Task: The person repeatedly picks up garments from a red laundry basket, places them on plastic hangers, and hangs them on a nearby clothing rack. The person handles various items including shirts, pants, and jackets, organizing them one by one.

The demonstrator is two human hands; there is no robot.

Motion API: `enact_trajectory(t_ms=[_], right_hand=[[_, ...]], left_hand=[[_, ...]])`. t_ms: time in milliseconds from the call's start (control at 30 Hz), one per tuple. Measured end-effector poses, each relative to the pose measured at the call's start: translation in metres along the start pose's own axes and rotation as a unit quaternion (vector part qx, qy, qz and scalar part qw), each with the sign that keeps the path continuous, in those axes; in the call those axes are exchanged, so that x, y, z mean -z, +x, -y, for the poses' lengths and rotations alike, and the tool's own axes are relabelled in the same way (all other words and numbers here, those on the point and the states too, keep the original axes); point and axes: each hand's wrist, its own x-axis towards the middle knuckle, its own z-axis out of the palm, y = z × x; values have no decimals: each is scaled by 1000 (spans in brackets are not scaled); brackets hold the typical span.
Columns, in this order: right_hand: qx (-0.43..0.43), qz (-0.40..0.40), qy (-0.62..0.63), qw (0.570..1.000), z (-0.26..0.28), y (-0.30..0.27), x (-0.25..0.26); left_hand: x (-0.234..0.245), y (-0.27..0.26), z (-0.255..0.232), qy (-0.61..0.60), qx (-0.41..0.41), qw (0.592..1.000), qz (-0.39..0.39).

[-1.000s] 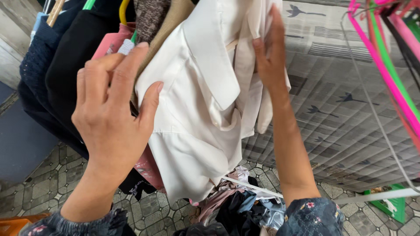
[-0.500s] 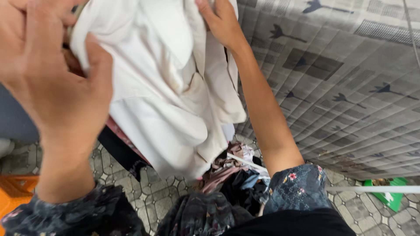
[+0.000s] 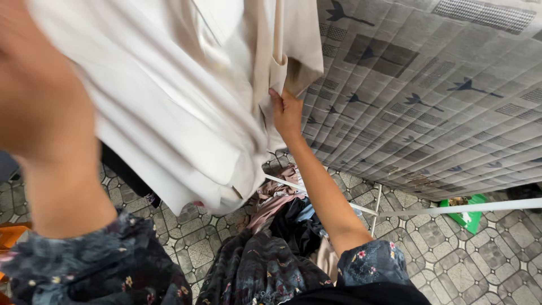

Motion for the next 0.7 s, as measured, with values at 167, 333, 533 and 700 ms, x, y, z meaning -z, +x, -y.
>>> enact_trajectory(t_ms=[167, 333, 533, 700], right_hand=[[-4, -23, 18, 1000, 10, -11, -2], [-96, 33, 48, 994, -42, -70, 11], [-243, 179, -25, 953, -122, -285, 35], [-283, 158, -78, 943, -116, -356, 87]], left_hand=[[-2, -25, 1, -4, 3, 1000, -3], [-4, -59, -8, -35, 41, 998, -17], [-71, -206, -11, -141, 319, 931, 106], [-103, -357, 18, -67, 441, 885, 133]])
